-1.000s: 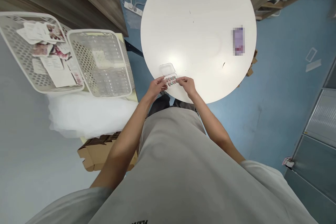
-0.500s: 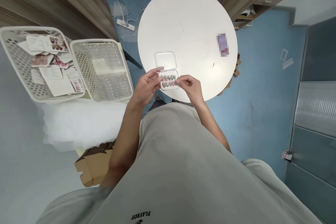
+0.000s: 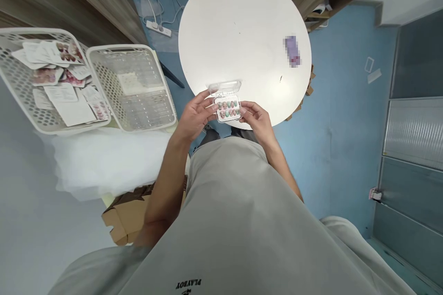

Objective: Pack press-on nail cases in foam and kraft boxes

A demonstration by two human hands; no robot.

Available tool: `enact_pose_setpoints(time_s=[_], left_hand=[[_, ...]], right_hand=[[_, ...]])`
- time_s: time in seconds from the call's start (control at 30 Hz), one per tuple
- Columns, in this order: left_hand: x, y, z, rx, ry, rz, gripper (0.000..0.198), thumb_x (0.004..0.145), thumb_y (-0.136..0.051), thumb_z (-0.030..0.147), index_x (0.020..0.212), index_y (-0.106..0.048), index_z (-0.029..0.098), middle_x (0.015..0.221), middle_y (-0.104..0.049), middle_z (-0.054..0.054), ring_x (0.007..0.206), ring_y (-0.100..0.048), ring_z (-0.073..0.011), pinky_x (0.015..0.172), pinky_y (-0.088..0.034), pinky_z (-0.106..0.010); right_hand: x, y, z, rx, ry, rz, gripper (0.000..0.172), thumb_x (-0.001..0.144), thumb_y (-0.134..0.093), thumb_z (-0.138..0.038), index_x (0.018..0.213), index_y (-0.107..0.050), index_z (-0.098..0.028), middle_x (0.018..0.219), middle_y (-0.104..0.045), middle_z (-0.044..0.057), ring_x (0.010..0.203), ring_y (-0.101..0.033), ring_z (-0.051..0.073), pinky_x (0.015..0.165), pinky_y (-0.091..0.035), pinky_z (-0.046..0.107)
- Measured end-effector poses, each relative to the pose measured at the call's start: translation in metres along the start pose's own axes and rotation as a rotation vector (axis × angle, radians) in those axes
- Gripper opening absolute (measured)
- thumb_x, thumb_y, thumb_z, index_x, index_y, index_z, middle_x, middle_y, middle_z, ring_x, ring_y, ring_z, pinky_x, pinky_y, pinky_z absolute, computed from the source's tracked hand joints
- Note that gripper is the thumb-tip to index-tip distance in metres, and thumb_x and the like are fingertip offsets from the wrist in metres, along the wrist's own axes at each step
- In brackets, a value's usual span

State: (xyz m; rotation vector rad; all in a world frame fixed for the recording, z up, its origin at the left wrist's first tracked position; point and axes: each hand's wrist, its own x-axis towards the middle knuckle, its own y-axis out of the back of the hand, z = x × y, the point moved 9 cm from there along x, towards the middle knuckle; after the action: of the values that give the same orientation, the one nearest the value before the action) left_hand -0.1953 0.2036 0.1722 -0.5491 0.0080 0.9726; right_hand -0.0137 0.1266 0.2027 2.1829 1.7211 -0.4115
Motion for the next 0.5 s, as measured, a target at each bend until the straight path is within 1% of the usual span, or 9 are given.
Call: enact_pose_setpoints(time_s=[0.1, 0.23, 0.33, 0.5], left_hand=[[-0.001, -0.004, 0.003, 0.035, 0.012, 0.029, 0.066, 0.091, -0.088, 0.060, 0.146, -0.071, 0.028, 0.143, -0.075, -0.012, 0.134, -0.072, -0.0341, 0.104, -0.068, -0.046], [-0.001, -0.015, 0.010, 0.065, 0.019, 0.118, 0.059, 0.089, -0.089, 0.058, 0.138, -0.077, 0.027, 0.142, -0.075, -0.012, 0.137, -0.069, -0.0368, 0.103, -0.067, -0.046], [-0.001, -0.031, 0.015, 0.068, 0.012, 0.161, 0.057, 0.088, -0.090, 0.056, 0.136, -0.078, 0.027, 0.140, -0.075, -0.011, 0.136, -0.069, -0.0377, 0.103, -0.067, -0.046], [0.004, -0.066, 0.020, 0.099, 0.013, 0.190, 0.057, 0.089, -0.090, 0.057, 0.136, -0.079, 0.026, 0.140, -0.075, -0.012, 0.133, -0.070, -0.0378, 0.102, -0.067, -0.047]], right_hand=[[-0.004, 0.004, -0.003, -0.004, -0.011, -0.044, 0.063, 0.089, -0.078, -0.081, 0.126, -0.076, -0.030, 0.120, -0.080, 0.006, 0.099, -0.075, 0.022, 0.092, -0.067, 0.039], [-0.001, 0.014, -0.017, -0.046, -0.001, -0.094, 0.065, 0.089, -0.077, -0.084, 0.127, -0.076, -0.031, 0.121, -0.081, 0.007, 0.106, -0.076, 0.025, 0.090, -0.067, 0.039], [0.006, 0.024, -0.030, -0.057, 0.015, -0.124, 0.066, 0.090, -0.076, -0.085, 0.125, -0.076, -0.030, 0.117, -0.082, 0.008, 0.112, -0.075, 0.028, 0.089, -0.067, 0.041], [0.018, 0.043, -0.041, -0.049, 0.047, -0.171, 0.060, 0.091, -0.078, -0.080, 0.121, -0.076, -0.028, 0.116, -0.080, 0.008, 0.117, -0.074, 0.029, 0.094, -0.066, 0.042]])
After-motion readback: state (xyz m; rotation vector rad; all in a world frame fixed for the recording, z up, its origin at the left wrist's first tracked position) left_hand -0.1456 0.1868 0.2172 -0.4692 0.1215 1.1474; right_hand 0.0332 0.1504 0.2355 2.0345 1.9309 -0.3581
